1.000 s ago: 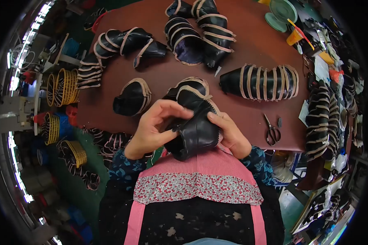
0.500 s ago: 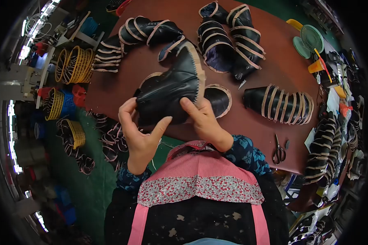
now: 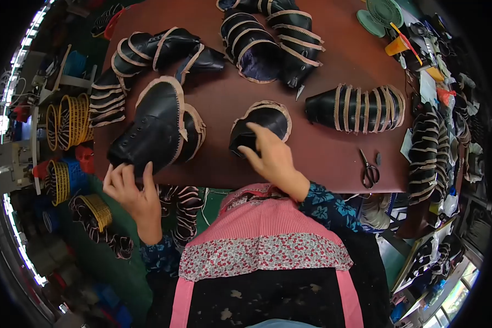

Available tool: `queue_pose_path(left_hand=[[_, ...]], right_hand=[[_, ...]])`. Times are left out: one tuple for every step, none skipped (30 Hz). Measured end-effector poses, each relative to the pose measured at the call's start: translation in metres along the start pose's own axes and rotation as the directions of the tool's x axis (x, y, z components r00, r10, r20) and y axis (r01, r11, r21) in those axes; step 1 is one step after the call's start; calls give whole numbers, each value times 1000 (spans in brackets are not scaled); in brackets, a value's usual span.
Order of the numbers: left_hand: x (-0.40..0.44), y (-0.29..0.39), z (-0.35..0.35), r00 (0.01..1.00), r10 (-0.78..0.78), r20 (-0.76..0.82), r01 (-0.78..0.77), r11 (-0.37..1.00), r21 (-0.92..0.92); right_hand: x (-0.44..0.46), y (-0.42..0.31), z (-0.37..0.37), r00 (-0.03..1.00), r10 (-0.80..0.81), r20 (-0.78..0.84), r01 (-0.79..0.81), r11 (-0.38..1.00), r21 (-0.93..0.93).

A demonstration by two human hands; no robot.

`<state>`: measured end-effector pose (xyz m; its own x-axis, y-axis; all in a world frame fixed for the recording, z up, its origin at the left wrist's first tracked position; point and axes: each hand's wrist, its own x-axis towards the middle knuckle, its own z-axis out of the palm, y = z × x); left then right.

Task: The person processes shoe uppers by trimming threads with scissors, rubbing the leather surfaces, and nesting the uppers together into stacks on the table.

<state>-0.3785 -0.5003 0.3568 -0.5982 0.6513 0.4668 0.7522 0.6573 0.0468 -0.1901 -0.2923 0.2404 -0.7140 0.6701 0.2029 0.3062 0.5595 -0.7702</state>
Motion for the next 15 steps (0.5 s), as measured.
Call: queue_pose_path(left_hand=[[2,-6,6,998,-4,69,6,1000,-18],[5,-8,15,991,7,132,-2,999,-35],[8,-7,27,981,22,194,-11,998,-55],[8,-7,46,963,-8,269,48,988,-144],[3,-10,77,963,1,268,34,992,-125],[-5,-14,111,964,8,265,21,994,-105],[-1,-7,127,984,66,166,-68,998,6],[-3,-9,129,986,60,157,-62,998,5],[-3,-9,130,990,8,144,-2,999,-40],[2,0,124,989,-46,138,59,994,-91],[2,9,114,989,-58,136,71,993,-96],[4,19,104,996,-66,60,74,986,-148],[7,29,95,997,-73,-21,67,978,-197],[7,39,87,998,-56,31,63,945,-321],[1,41,94,958,-44,283,227,716,-660]], right_hand=[[-2,9,-5,976,196,100,-186,978,-98],[-2,17,-8,904,391,174,-354,911,-212],[-5,27,-3,885,437,160,-393,886,-245],[-8,38,8,884,440,156,-397,884,-247],[-13,51,19,901,405,154,-369,903,-220],[-15,57,22,918,367,151,-336,921,-195],[-17,55,18,920,361,150,-330,923,-200],[-19,52,14,973,228,43,-217,959,-183],[-19,50,9,993,88,-75,-101,979,-180],[-18,46,-2,993,82,-81,-96,977,-189],[-18,38,-18,987,15,-157,-28,997,-76],[-17,30,-34,970,-46,-239,56,998,34],[-20,19,-53,980,-43,-196,53,998,44],[-25,15,-66,979,-56,-194,65,997,42],[-30,13,-77,973,-118,-196,115,993,-27]])
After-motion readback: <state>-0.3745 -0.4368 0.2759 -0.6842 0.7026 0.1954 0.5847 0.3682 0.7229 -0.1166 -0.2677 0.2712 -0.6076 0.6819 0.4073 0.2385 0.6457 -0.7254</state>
